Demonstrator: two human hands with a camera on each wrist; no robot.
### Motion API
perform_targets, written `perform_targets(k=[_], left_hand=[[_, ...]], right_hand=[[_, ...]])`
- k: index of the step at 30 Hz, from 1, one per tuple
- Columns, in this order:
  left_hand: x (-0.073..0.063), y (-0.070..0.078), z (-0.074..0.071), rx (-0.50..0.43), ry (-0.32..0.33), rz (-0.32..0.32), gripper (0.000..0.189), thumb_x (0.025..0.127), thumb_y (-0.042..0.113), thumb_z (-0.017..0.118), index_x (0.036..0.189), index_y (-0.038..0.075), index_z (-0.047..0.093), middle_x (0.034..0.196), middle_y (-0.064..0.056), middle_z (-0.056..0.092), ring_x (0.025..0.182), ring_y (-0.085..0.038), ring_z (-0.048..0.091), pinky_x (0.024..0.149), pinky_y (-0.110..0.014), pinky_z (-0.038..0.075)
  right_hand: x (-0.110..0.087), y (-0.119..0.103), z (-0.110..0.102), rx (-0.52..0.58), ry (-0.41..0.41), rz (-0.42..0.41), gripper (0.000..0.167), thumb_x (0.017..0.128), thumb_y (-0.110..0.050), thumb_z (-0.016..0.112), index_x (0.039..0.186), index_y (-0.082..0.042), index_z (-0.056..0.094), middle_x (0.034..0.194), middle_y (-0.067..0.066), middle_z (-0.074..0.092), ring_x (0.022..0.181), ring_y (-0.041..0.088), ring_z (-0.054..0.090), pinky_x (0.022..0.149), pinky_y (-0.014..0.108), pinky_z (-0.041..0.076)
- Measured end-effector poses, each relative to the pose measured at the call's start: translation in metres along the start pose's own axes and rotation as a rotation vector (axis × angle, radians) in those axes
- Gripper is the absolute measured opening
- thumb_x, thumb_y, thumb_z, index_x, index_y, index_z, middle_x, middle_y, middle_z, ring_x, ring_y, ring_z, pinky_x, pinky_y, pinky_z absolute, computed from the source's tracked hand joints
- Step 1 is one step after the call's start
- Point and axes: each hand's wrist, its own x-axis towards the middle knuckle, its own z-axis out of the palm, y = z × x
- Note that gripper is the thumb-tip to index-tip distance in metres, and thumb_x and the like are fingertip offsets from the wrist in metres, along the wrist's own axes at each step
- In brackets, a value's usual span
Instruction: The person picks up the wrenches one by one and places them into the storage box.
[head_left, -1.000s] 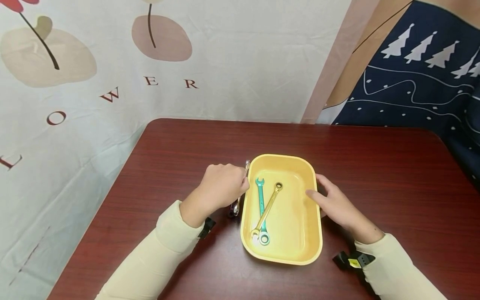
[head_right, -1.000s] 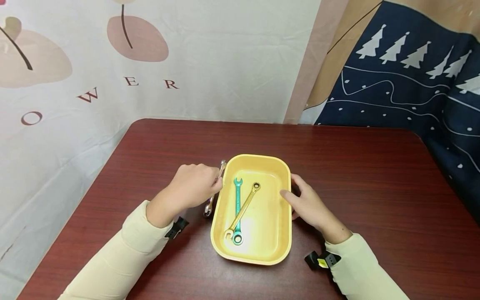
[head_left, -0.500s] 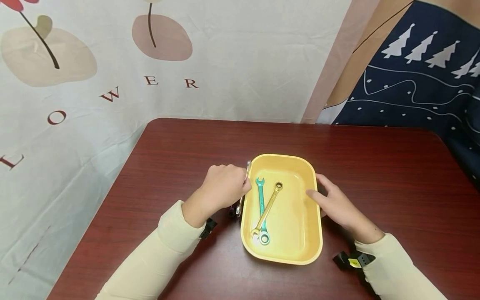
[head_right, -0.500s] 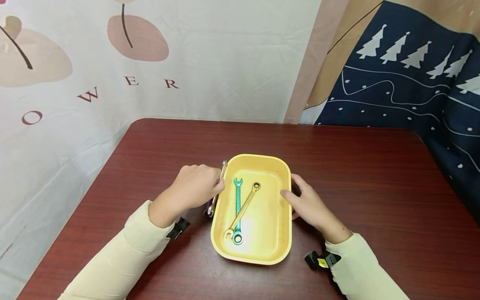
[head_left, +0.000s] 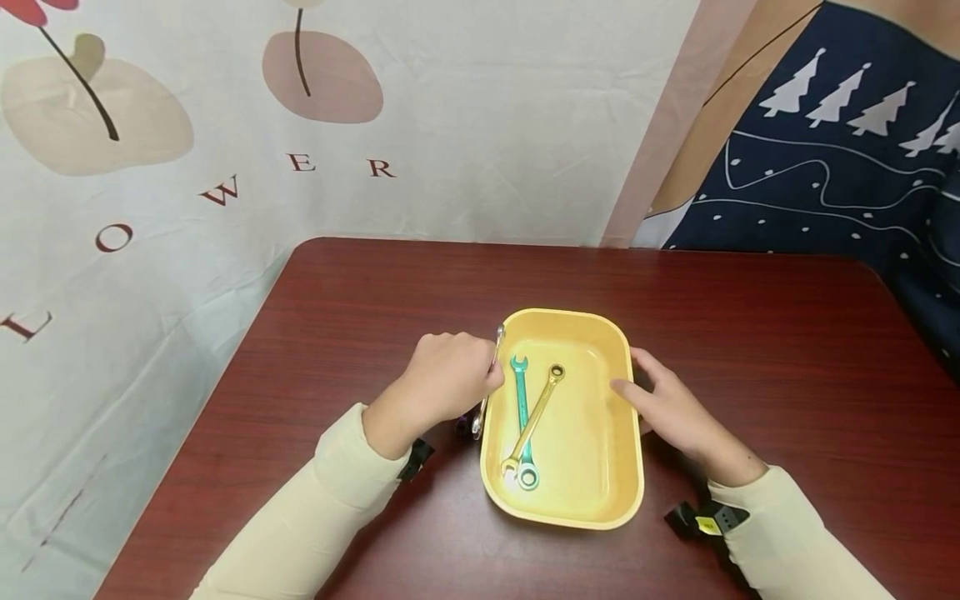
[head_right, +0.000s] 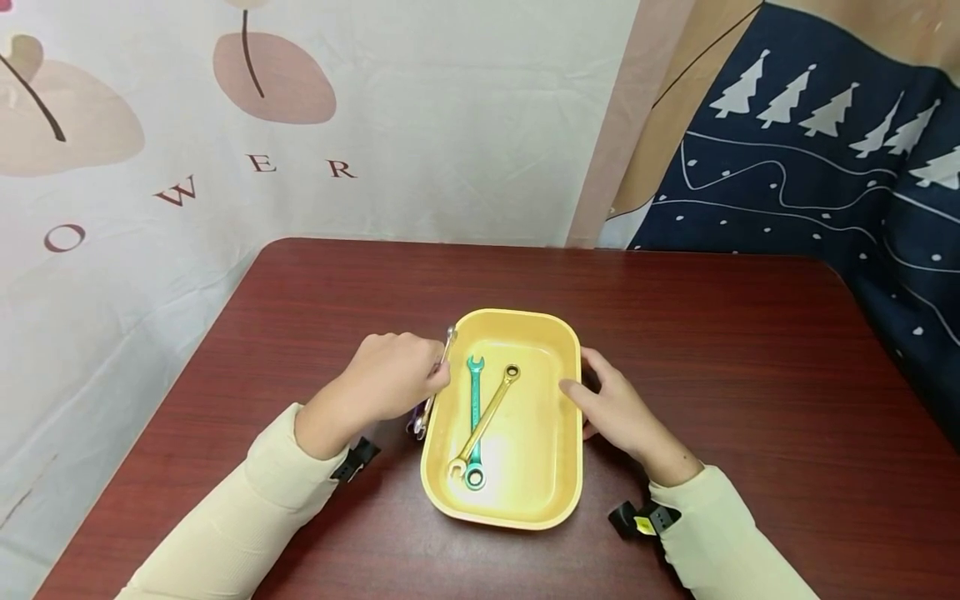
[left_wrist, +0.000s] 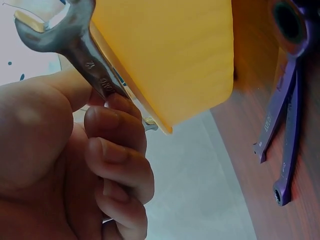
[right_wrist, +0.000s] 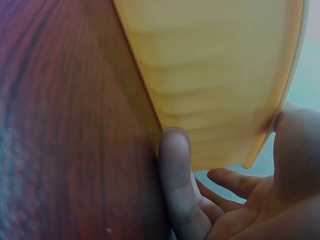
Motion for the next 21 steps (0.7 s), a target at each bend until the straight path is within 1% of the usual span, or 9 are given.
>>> perform_targets(k=[8,15,18,21], left_hand=[[-0.0009,0.0015,-0.0007,-0.013,-0.004,0.005,0.034,0.092,0.021,0.052,0.058,0.019,0.045,0.052,0.005,0.036,0.049,-0.017,0.037,0.046,-0.033,0.032],[-0.0008,0.0025,0.0012,-0.018,0.027,0.014,0.036,0.089,0.019,0.053,0.056,0.020,0.040,0.052,0.006,0.032,0.049,-0.015,0.033,0.045,-0.034,0.031],[-0.0016,0.0028,0.0006,-0.016,0.042,0.023,0.035,0.089,0.019,0.053,0.056,0.020,0.041,0.052,0.006,0.032,0.049,-0.015,0.034,0.044,-0.034,0.031],[-0.0019,0.0029,-0.0014,-0.013,0.042,0.019,0.034,0.090,0.020,0.054,0.057,0.019,0.043,0.052,0.006,0.033,0.049,-0.016,0.035,0.044,-0.033,0.031]], right_hand=[[-0.0005,-0.0004,-0.0002,-0.002,0.003,0.001,0.061,0.101,-0.027,0.055,0.154,-0.015,0.028,0.102,0.023,0.070,0.077,0.027,0.075,0.062,0.044,0.060],[-0.0009,-0.0006,-0.0001,-0.002,0.003,0.003,0.061,0.101,-0.027,0.055,0.154,-0.015,0.028,0.103,0.023,0.070,0.078,0.027,0.075,0.063,0.044,0.060],[-0.0012,-0.0007,-0.0003,0.001,-0.001,0.003,0.061,0.101,-0.027,0.055,0.154,-0.015,0.027,0.103,0.023,0.070,0.078,0.027,0.075,0.063,0.044,0.060],[-0.0016,-0.0008,-0.0005,0.002,-0.003,0.001,0.061,0.101,-0.027,0.055,0.155,-0.015,0.027,0.103,0.023,0.070,0.077,0.027,0.075,0.063,0.044,0.060]])
